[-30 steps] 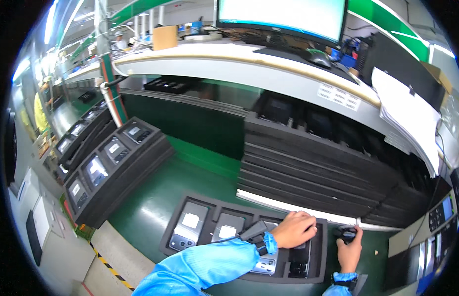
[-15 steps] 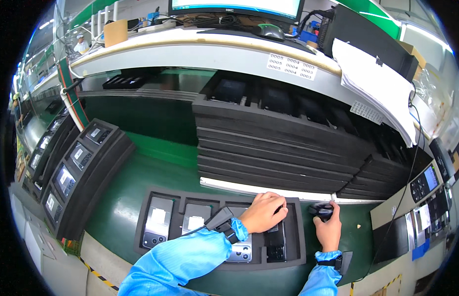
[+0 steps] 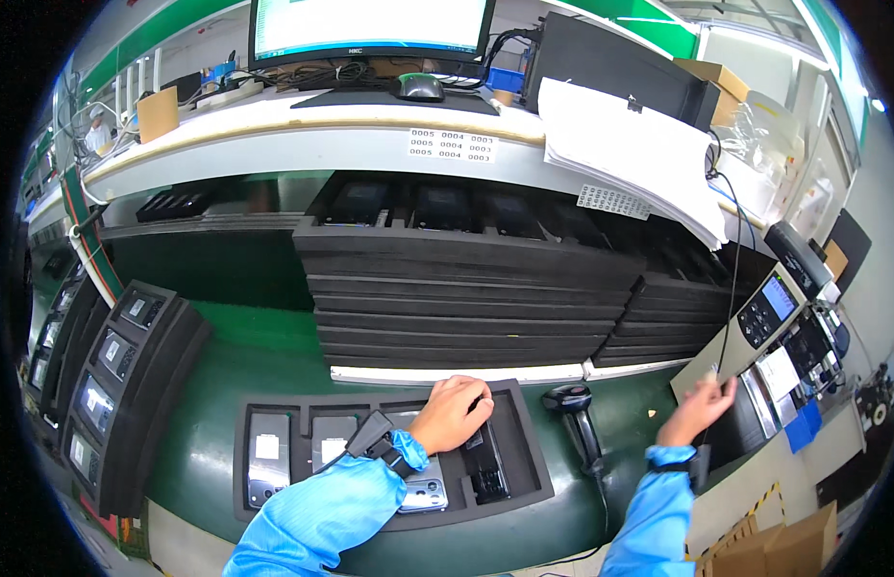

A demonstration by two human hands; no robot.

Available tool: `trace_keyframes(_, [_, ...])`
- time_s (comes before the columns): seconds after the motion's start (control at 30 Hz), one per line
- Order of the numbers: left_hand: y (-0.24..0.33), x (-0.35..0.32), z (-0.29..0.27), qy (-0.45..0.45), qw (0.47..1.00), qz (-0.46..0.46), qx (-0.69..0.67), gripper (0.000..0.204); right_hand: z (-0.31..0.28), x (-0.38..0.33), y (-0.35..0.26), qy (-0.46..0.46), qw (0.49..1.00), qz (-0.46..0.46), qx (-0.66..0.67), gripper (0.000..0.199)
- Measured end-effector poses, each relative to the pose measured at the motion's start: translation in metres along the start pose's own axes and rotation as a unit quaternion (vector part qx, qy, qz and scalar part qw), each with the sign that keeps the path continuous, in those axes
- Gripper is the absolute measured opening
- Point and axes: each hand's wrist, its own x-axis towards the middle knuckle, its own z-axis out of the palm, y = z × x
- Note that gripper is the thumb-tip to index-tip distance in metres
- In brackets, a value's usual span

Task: Scanning smartphone serial numbers or QR codes and organizing the devices into foam trays on an assembly line.

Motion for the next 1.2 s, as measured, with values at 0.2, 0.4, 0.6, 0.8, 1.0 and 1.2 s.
trace_keyframes(0.2, [0.000,0.002,0.000,-0.004,1.000,-0.002,0.001,0.026,-0.022,0.141,-0.010,0.038,0.994,0.101,0.032,0.040])
trace_keyframes(0.4, [0.000,0.001,-0.001,0.000,1.000,-0.016,-0.004,0.026,-0.049,0.197,0.000,0.108,0.931,-0.220,-0.271,0.043])
trace_keyframes(0.6, [0.000,0.001,-0.002,0.014,1.000,-0.008,-0.006,0.026,-0.081,0.040,-0.002,-0.010,0.978,0.204,-0.050,0.016])
trace_keyframes(0.8, [0.002,0.003,-0.003,-0.013,0.999,-0.031,-0.012,0.023,-0.047,-0.142,-0.071,-0.543,0.749,0.340,-0.169,0.019])
trace_keyframes(1.0, [0.001,0.002,-0.008,-0.027,0.999,-0.032,-0.027,0.029,-0.011,-0.160,-0.092,-0.752,0.502,0.291,-0.314,0.032])
trace_keyframes(1.2, [-0.002,-0.003,0.001,-0.033,0.992,0.044,0.111,0.041,-0.034,-0.139,-0.066,-0.554,0.751,0.108,-0.344,0.033])
